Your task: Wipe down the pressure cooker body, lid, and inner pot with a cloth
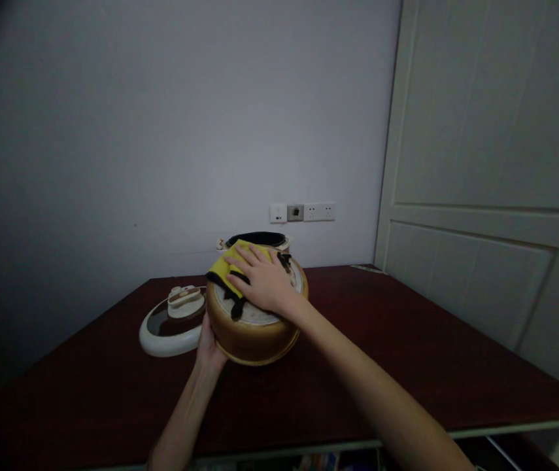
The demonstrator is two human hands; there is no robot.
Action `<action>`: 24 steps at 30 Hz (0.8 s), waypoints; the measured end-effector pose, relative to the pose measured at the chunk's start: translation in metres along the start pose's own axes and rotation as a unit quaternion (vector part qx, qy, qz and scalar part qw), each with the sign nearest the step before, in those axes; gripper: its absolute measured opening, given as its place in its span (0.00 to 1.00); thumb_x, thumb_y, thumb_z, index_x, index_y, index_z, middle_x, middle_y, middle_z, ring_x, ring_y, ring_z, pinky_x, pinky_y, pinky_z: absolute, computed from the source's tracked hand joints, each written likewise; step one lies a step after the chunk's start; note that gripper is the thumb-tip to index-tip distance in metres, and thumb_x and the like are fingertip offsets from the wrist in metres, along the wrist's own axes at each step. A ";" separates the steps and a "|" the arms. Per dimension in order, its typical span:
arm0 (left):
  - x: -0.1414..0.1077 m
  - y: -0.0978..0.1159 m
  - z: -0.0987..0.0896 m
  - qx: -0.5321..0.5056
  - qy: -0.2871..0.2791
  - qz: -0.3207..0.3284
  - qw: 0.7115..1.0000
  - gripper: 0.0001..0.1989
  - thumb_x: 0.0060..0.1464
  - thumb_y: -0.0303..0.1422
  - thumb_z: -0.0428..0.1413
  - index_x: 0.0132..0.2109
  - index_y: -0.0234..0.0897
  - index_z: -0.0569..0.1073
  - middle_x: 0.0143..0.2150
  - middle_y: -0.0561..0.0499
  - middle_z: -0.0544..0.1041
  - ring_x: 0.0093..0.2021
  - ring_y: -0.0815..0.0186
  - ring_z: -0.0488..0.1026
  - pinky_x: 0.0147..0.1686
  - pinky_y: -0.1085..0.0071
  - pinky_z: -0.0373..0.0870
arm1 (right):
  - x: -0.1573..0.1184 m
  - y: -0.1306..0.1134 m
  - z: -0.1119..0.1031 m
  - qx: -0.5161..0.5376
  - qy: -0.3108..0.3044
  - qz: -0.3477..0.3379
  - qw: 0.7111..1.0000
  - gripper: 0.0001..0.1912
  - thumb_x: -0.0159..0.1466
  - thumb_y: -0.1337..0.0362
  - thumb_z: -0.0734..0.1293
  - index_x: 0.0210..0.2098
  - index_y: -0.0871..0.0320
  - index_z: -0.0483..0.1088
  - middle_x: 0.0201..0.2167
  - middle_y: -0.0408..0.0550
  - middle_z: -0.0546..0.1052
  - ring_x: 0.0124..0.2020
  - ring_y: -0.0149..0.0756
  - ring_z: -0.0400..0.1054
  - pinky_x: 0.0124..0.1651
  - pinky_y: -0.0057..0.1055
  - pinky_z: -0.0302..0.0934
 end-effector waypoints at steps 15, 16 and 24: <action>-0.005 -0.002 -0.001 0.013 0.020 -0.017 1.000 0.23 0.60 0.44 0.48 0.59 0.41 0.68 0.45 0.47 0.80 0.51 0.58 0.73 0.60 0.60 0.57 | -0.093 0.065 0.007 0.179 0.199 0.177 0.947 0.23 0.66 0.54 0.57 0.58 0.53 0.64 0.67 0.51 0.52 0.65 0.43 0.48 0.64 0.48 0.45; -0.006 -0.001 0.000 0.015 0.027 -0.012 0.999 0.23 0.59 0.44 0.48 0.59 0.42 0.68 0.45 0.48 0.80 0.52 0.59 0.73 0.60 0.60 0.57 | -0.099 0.060 0.009 0.193 0.214 0.183 0.940 0.23 0.66 0.54 0.57 0.58 0.53 0.64 0.67 0.51 0.51 0.66 0.43 0.47 0.65 0.49 0.45; -0.005 -0.003 0.005 0.039 0.060 0.033 0.997 0.21 0.60 0.40 0.48 0.58 0.39 0.68 0.49 0.46 0.78 0.54 0.58 0.70 0.60 0.58 0.57 | -0.127 0.009 -0.002 0.174 0.332 0.154 0.914 0.19 0.66 0.64 0.58 0.55 0.52 0.66 0.62 0.48 0.61 0.67 0.44 0.44 0.64 0.55 0.44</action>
Point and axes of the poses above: each hand's wrist, its own x-axis towards the middle knuckle, its own z-axis out of the palm, y = z × x, the point moved 6 cm from there along x, towards the middle knuckle
